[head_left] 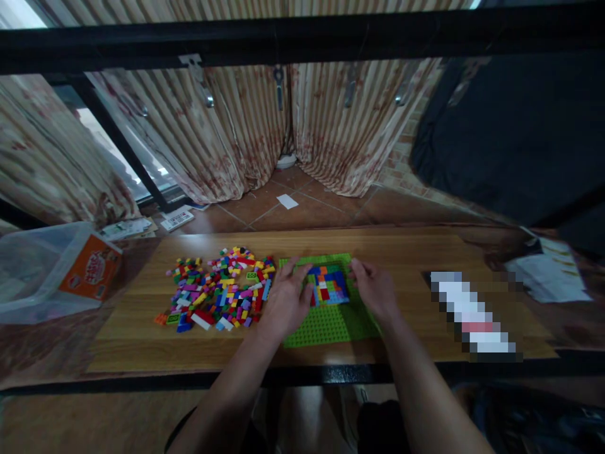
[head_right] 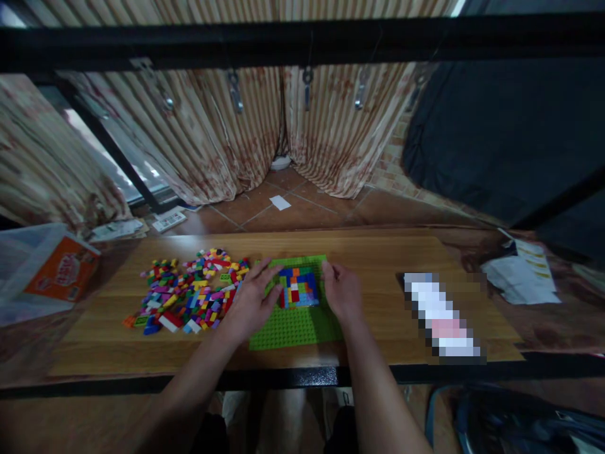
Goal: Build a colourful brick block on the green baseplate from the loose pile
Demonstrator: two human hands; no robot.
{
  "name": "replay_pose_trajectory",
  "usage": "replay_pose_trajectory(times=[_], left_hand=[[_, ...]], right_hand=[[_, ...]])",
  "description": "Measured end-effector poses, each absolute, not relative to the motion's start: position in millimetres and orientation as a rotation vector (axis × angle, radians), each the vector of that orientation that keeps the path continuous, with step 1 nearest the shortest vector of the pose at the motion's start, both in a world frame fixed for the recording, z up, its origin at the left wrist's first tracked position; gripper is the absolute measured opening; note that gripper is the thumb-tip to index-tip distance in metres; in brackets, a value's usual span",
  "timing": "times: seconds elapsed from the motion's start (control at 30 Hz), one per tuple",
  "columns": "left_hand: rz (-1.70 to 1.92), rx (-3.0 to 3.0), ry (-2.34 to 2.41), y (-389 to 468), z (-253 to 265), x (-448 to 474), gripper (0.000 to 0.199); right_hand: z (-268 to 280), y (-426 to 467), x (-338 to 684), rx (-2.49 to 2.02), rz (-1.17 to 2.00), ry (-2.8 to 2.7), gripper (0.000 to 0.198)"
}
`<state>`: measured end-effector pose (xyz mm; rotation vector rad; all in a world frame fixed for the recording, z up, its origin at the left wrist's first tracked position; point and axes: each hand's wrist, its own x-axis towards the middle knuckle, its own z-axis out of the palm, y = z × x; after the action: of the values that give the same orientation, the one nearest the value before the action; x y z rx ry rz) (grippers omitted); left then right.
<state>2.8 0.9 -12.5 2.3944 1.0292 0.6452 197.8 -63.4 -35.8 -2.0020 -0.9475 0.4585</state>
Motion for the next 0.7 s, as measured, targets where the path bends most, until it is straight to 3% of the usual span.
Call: replay_pose_trajectory(times=[0.3,0.7], left_hand=[[0.498,2.089,1.184,2,-13,9,0.029],[0.352,2.241,1.187,-8,-17,17,0.027]], right_hand=[[-36,-63,191,-2.144,0.399,-1.217,0.038],[-55,-58,211,-2.339,0.294,-1.341,0.049]])
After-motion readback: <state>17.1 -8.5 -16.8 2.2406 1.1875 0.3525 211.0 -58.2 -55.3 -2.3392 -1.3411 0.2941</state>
